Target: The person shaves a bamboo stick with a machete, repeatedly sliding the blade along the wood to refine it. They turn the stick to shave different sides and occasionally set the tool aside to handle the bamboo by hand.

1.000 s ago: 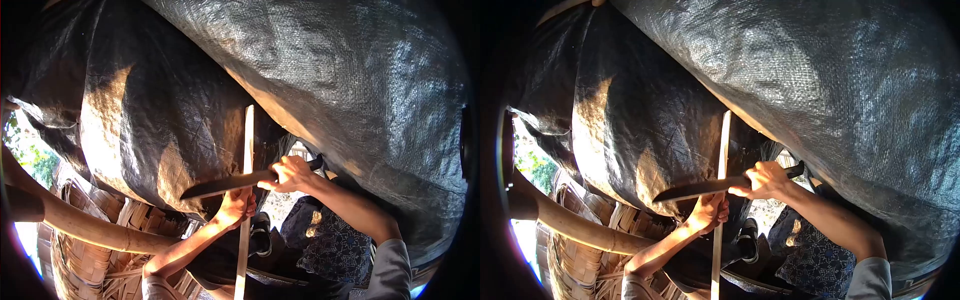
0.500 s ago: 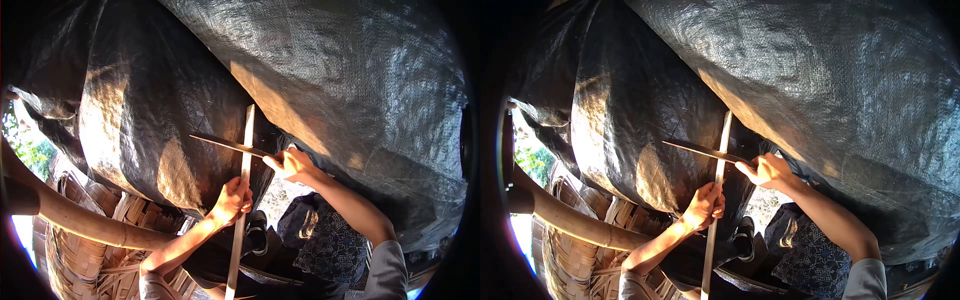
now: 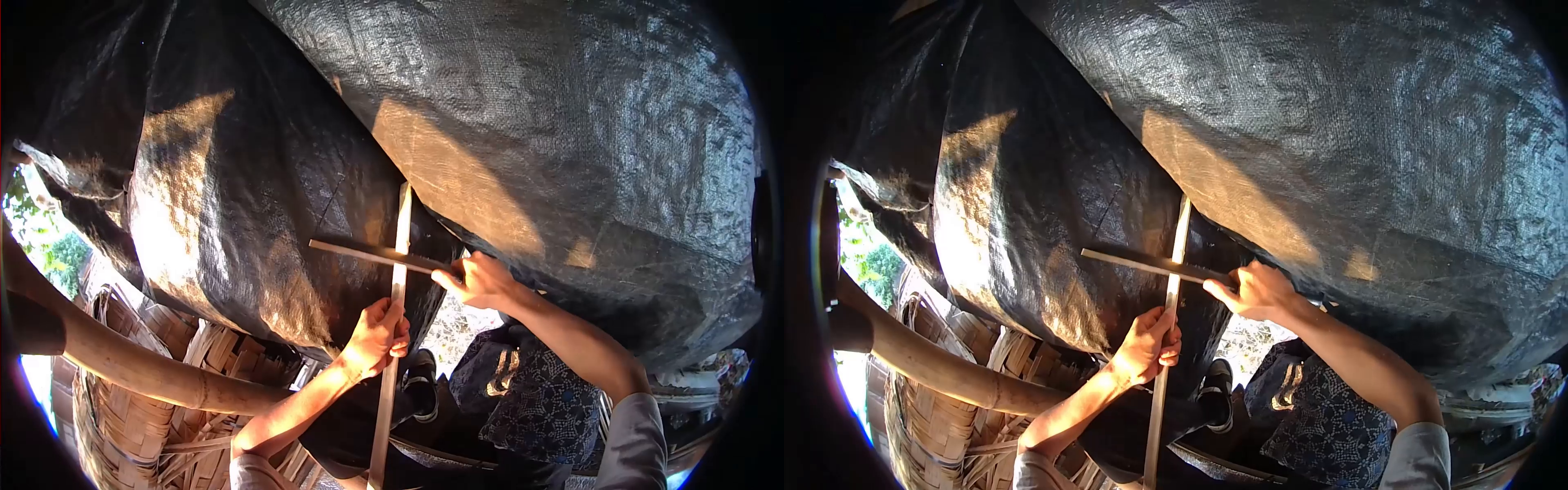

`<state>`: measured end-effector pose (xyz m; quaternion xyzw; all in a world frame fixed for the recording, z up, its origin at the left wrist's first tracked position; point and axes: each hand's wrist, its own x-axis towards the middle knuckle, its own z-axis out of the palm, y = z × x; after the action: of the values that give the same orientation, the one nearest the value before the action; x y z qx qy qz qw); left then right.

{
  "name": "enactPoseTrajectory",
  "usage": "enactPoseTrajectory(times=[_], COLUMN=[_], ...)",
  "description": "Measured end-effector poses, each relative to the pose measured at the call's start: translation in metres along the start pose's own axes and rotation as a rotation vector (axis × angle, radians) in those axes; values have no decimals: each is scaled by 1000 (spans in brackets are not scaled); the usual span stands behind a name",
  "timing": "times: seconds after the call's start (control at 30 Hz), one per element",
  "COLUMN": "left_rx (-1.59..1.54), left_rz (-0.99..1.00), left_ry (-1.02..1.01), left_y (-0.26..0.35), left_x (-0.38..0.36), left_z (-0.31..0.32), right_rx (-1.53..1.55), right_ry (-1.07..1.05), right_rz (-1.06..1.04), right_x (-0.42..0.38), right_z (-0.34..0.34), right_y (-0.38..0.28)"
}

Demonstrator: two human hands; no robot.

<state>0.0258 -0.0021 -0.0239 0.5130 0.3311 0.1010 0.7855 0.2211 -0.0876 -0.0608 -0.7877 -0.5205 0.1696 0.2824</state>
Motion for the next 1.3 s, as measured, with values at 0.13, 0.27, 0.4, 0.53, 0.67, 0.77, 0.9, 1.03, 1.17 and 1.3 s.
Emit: enactPoseTrajectory(times=[0.13,0.27,0.4,0.53,0.67,0.77,0.9,1.03,1.17,1.3], left_rx=[55,14,6,104,49,31,56,51,54,179], left_rz=[28,38,-24,32,10,-26,-9,4,-16,56], left_ry=[17,27,12,-4,-4,-10,-25,-23,-35,-81], left_y=[1,2,2,0,1,3,0,2,1,-5], left_x=[-3,-3,-4,-5,-11,-7,-4,-8,-5,3], left_z=[1,1,3,2,7,5,1,2,5,0], right_rx=[-90,201,32,-144,252,294,49,255,243,201], right_ry=[-38,-21,-77,-16,107,-35,-71,20,63,27], right_rz=[-155,240,41,-142,180,208,11,191,153,11], right_x=[-2,8,-4,-3,3,2,-5,2,7,-4], right_z=[0,-6,-4,-5,-13,-2,-5,-11,4,1], right_y=[-4,-1,-3,-5,1,11,-1,1,22,6])
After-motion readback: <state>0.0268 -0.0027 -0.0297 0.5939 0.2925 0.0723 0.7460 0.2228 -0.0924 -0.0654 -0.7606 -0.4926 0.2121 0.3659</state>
